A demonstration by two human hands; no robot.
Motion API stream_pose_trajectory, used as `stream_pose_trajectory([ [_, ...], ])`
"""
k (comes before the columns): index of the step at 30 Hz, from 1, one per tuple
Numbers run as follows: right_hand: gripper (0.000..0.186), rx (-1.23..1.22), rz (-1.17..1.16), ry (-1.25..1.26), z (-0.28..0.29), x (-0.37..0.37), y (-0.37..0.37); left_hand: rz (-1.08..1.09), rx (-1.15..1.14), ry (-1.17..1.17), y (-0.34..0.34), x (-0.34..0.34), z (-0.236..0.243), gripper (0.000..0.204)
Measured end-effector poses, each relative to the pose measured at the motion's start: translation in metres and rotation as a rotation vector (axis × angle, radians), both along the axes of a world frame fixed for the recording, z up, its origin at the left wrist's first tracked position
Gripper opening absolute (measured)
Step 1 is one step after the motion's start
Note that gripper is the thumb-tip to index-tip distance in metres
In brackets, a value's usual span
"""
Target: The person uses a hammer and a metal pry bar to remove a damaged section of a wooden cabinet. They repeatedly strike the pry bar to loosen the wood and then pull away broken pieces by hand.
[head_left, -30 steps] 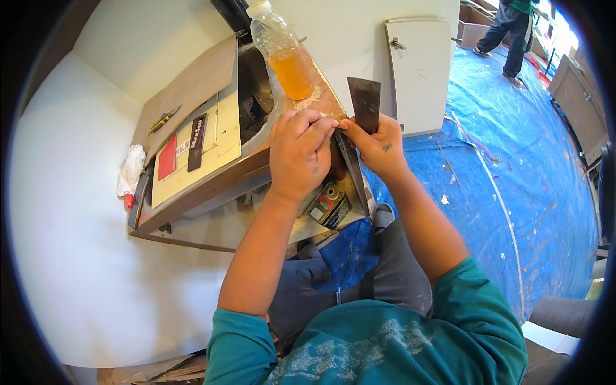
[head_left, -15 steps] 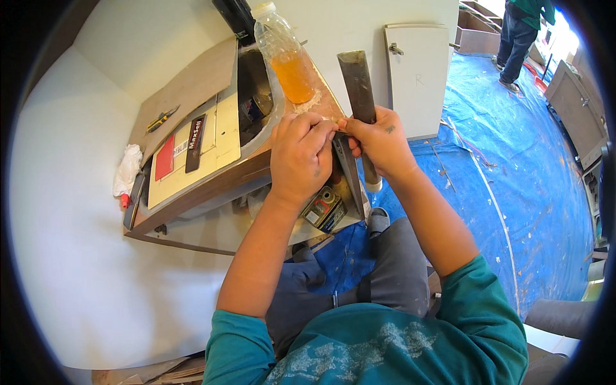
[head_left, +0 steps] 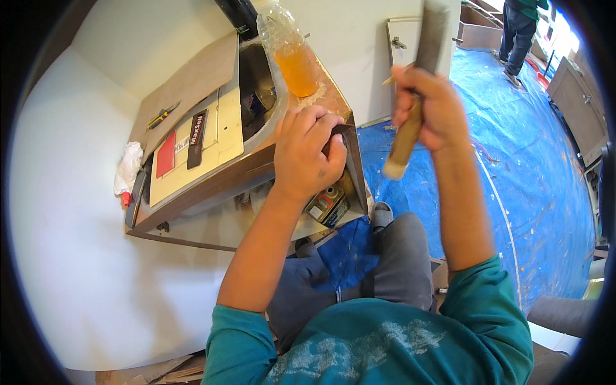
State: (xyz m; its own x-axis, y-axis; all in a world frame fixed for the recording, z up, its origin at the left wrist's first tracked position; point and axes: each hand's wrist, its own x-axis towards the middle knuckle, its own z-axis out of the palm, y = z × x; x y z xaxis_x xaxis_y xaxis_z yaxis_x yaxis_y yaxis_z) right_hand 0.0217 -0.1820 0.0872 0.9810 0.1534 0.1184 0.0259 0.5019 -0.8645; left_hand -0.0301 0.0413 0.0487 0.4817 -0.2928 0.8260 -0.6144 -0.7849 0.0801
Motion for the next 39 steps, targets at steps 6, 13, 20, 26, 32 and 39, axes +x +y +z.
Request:
stream_pose_trajectory([
  [6, 0.035, -0.268, -0.149, 0.022, -0.001, 0.003, -0.057, 0.048, 0.014, -0.006, -0.002, 0.002, 0.001, 0.023],
  [13, 0.026, -0.246, -0.326, 0.334, -0.149, 0.039, -0.114, 0.076, 0.051, -0.019, -0.015, 0.005, 0.004, 0.013],
  [20, 0.011, -0.072, 0.07, 0.501, -0.252, -0.034, -0.034, 0.172, 0.065, 0.009, -0.014, -0.001, -0.001, 0.017],
  [26, 0.013, 0.009, 0.336, 0.676, -0.308, -0.079, 0.024, 0.181, 0.078, -0.01, -0.015, 0.001, -0.005, 0.02],
  [32, 0.013, -0.015, 0.36, 0.786, -0.334, -0.088, 0.032, 0.19, 0.101, -0.056, -0.013, 0.005, -0.012, 0.017],
  [39, 0.013, 0.054, 0.288, 0.78, -0.34, -0.077, 0.026, 0.139, 0.079, -0.059, -0.009, 0.013, -0.018, 0.022],
])
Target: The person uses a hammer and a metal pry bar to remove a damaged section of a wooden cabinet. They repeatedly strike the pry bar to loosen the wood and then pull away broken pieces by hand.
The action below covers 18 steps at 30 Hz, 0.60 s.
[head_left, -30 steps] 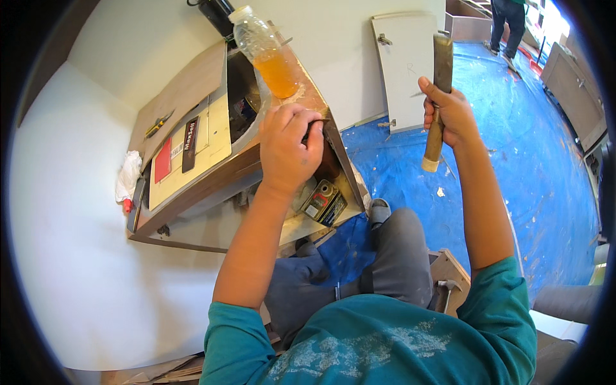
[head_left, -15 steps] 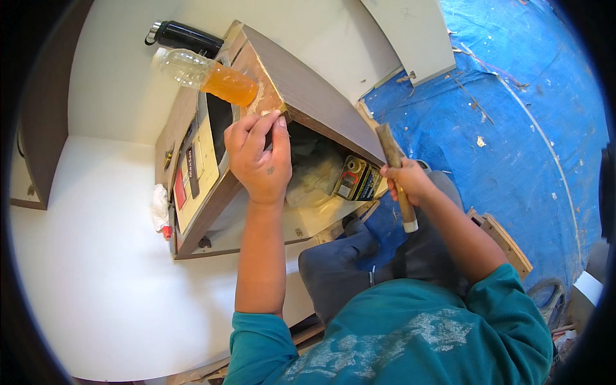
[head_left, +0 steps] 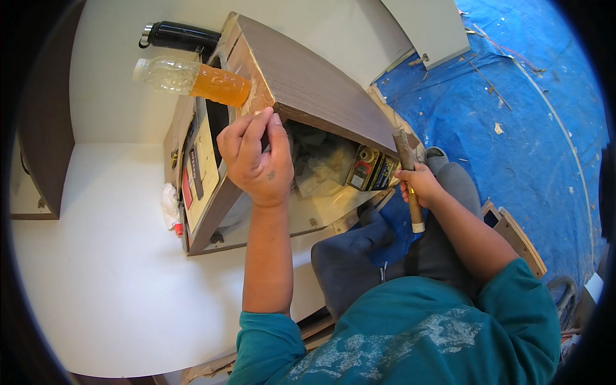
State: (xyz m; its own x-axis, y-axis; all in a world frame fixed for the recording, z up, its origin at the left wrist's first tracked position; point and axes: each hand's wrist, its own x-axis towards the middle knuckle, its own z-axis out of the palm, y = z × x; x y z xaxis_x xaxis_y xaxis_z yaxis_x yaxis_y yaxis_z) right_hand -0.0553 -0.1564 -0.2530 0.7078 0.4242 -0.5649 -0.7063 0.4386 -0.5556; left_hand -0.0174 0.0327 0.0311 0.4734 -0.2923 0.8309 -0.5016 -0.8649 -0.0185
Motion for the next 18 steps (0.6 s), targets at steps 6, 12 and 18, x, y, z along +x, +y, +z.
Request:
stream_pose_trajectory([
  [6, 0.013, -0.056, 0.004, 0.038, -0.005, 0.002, -0.002, 0.068, 0.03, 0.024, -0.006, -0.002, 0.006, 0.02],
  [12, 0.013, -0.084, 0.0, 0.031, -0.005, 0.002, -0.002, 0.066, 0.029, 0.045, -0.008, 0.001, 0.01, 0.02],
  [18, 0.013, -0.093, 0.007, 0.028, -0.006, 0.002, -0.005, 0.054, -0.02, 0.058, -0.015, 0.002, 0.012, 0.023],
])
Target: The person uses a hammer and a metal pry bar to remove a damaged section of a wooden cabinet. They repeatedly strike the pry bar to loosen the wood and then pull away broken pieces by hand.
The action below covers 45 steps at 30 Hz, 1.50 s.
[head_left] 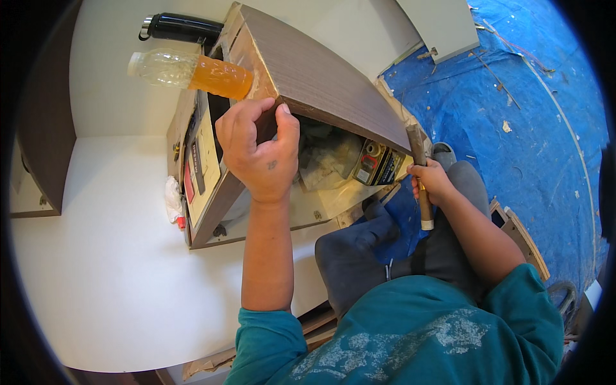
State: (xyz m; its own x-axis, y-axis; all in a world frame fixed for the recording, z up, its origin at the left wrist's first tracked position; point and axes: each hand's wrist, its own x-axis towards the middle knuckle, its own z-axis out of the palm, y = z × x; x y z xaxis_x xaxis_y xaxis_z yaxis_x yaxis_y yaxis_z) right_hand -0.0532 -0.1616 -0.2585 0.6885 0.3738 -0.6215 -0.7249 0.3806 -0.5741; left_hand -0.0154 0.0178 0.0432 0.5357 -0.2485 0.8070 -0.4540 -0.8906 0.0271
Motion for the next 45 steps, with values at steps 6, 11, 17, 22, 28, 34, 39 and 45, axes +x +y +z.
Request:
stream_pose_trajectory([
  [6, 0.014, -0.004, 0.013, 0.003, -0.005, 0.001, -0.001, 0.016, -0.032, 0.008, 0.001, 0.0, 0.001, 0.022],
  [11, 0.014, -0.017, 0.013, 0.003, -0.003, 0.002, -0.003, 0.001, -0.133, 0.119, 0.004, -0.002, 0.006, 0.021],
  [17, 0.013, -0.018, 0.01, -0.008, -0.004, 0.001, -0.001, -0.011, -0.061, 0.041, 0.008, 0.002, 0.002, 0.021],
  [22, 0.013, -0.011, 0.024, 0.005, -0.001, 0.001, -0.003, -0.021, -0.066, 0.051, 0.009, 0.0, 0.002, 0.021],
  [28, 0.013, -0.027, 0.024, 0.007, -0.001, 0.0, -0.003, -0.021, -0.113, 0.088, 0.003, 0.0, 0.004, 0.016],
  [34, 0.015, -0.045, 0.004, 0.0, -0.004, -0.001, -0.001, -0.015, -0.113, 0.073, 0.001, 0.004, 0.006, 0.016],
  [39, 0.017, -0.057, 0.006, -0.012, -0.009, 0.0, 0.003, -0.028, -0.127, 0.098, 0.001, 0.005, 0.01, 0.013],
  [45, 0.017, -0.052, 0.01, -0.018, -0.008, -0.001, 0.002, -0.043, -0.126, 0.075, 0.003, 0.003, 0.009, 0.012],
])
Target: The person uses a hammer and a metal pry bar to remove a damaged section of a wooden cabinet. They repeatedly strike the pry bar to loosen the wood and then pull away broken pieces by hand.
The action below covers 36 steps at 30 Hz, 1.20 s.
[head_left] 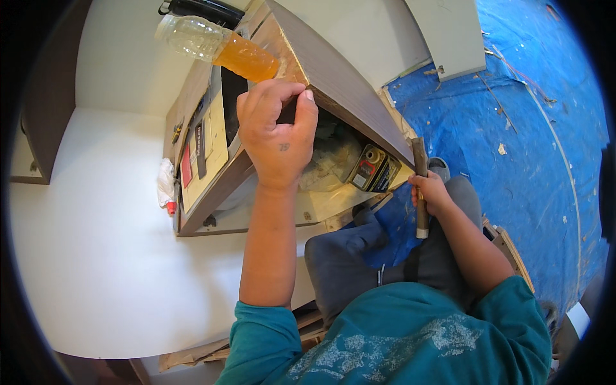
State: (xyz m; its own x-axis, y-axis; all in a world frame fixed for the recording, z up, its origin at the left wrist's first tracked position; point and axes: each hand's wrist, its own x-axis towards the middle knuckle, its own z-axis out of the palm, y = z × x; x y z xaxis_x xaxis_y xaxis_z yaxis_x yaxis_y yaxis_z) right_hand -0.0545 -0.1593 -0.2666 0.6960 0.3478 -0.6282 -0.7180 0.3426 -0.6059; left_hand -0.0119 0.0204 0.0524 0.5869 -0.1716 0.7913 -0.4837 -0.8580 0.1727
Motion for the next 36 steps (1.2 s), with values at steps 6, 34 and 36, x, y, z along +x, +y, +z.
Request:
stream_pose_trajectory([
  [6, 0.018, -0.007, -0.002, 0.017, -0.001, -0.002, -0.001, -0.004, -0.058, 0.061, -0.005, -0.001, 0.0, 0.011],
  [34, 0.025, 0.413, -0.349, -0.111, 0.118, -0.069, -0.035, -0.057, -0.131, 0.074, 0.032, -0.084, -0.006, 0.021],
  [36, 0.028, 0.44, -0.289, -0.141, 0.134, -0.083, -0.036, -0.033, -0.395, 0.429, 0.03, -0.136, -0.055, 0.024],
])
